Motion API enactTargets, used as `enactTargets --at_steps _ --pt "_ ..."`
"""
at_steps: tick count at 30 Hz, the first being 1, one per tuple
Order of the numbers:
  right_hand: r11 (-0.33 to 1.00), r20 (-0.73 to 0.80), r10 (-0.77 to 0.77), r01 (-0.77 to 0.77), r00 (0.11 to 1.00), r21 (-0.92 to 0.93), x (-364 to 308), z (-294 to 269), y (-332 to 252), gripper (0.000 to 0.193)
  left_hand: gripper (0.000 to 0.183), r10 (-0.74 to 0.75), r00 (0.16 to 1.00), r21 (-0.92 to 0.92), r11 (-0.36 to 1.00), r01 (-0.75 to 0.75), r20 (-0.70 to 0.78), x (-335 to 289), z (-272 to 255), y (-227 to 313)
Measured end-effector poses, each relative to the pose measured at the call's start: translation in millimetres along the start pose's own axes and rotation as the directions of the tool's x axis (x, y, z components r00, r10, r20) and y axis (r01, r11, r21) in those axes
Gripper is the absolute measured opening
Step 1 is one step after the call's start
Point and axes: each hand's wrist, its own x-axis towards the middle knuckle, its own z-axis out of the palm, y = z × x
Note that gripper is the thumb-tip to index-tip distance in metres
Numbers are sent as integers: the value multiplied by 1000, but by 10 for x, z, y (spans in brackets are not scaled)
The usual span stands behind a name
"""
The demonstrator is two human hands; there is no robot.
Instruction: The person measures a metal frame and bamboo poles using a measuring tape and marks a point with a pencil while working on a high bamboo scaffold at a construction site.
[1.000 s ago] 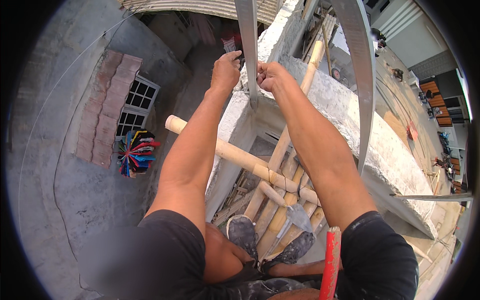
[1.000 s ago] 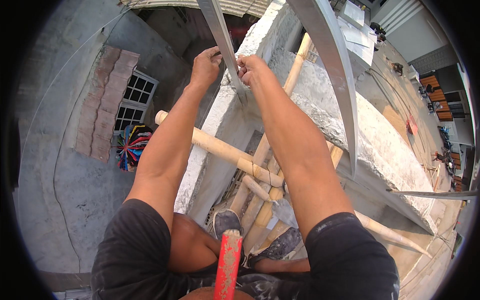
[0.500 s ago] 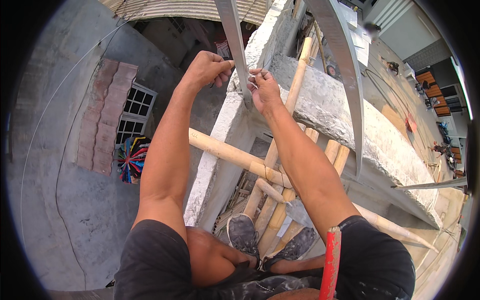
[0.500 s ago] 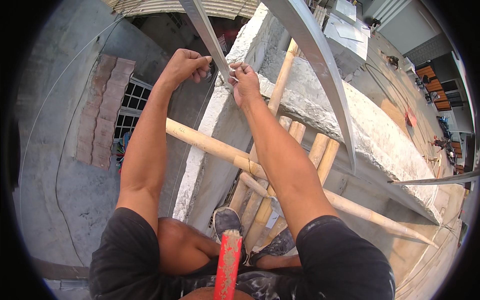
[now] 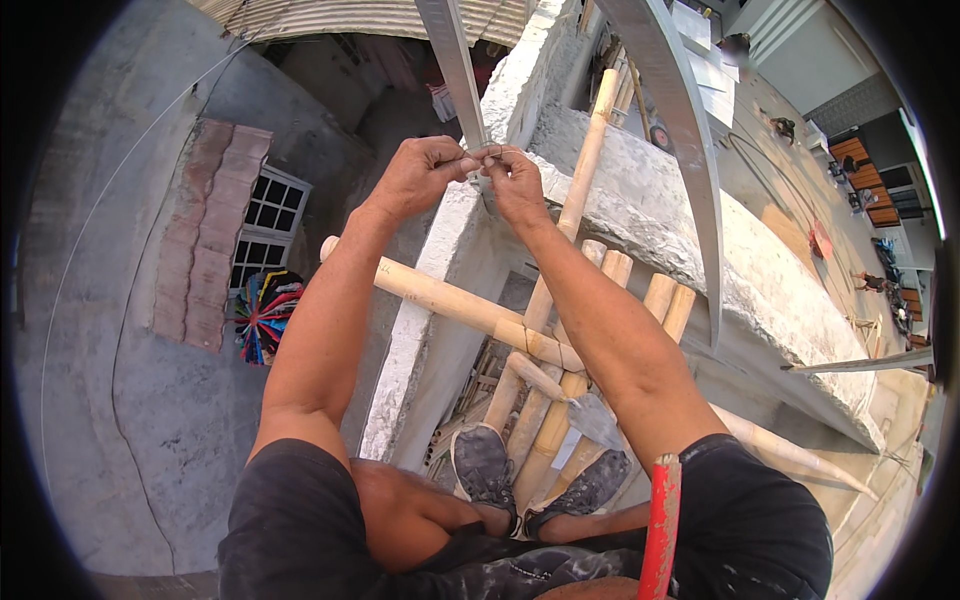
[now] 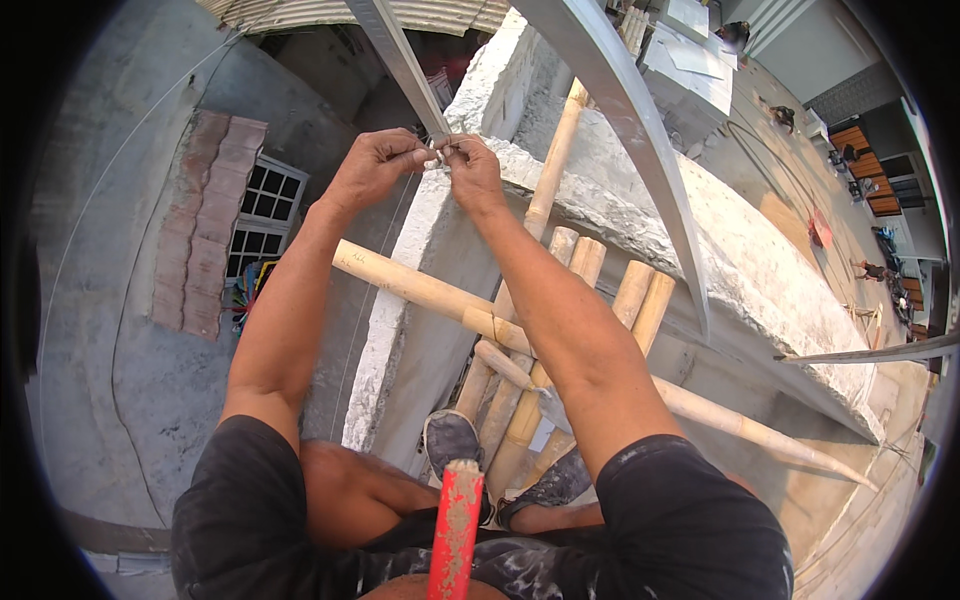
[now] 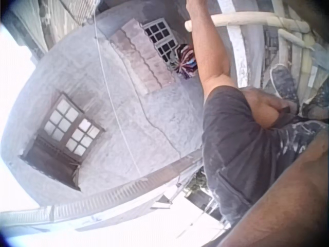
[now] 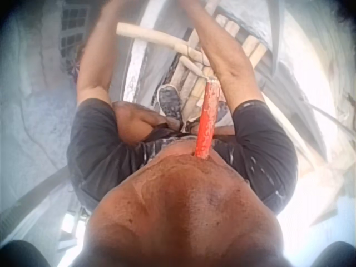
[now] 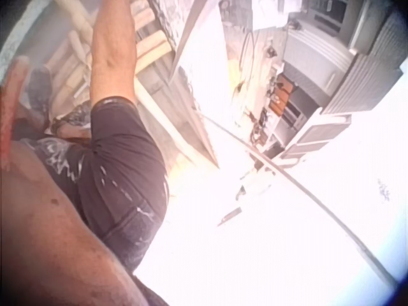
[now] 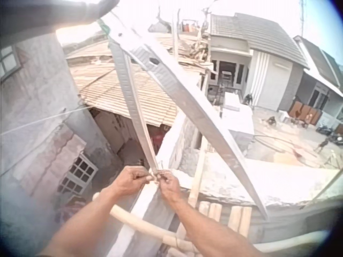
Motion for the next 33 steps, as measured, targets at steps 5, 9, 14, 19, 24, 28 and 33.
enactTargets --at_steps 5,9,14,19,24,28,33 --pt "907 190 272 -317 943 277 -103 6 -246 16 22 -198 979 -275 939 205 54 -187 -114 -216" --pt "902 208 318 -363 925 233 -66 -108 -330 18 25 -303 953 -470 846 253 -33 -96 -178 -323" --pt "946 -75 305 -311 949 -93 178 -374 -229 22 25 -440 881 -541 791 288 -174 237 -134 -576" --pt "934 95 350 -355 932 46 756 -286 -414 25 23 -492 801 -400 847 349 -343 688 28 -617" --pt "962 355 269 -265 895 -61 1232 81 -602 28 20 -487 806 -518 811 273 -336 989 104 -745" --pt "976 370 191 -136 909 -171 1418 92 -456 24 24 -463 795 -331 878 347 -393 1104 208 -599" --pt "935 17 351 -352 936 47 1230 -127 -235 18 23 -501 826 -552 778 298 -259 960 228 -604"
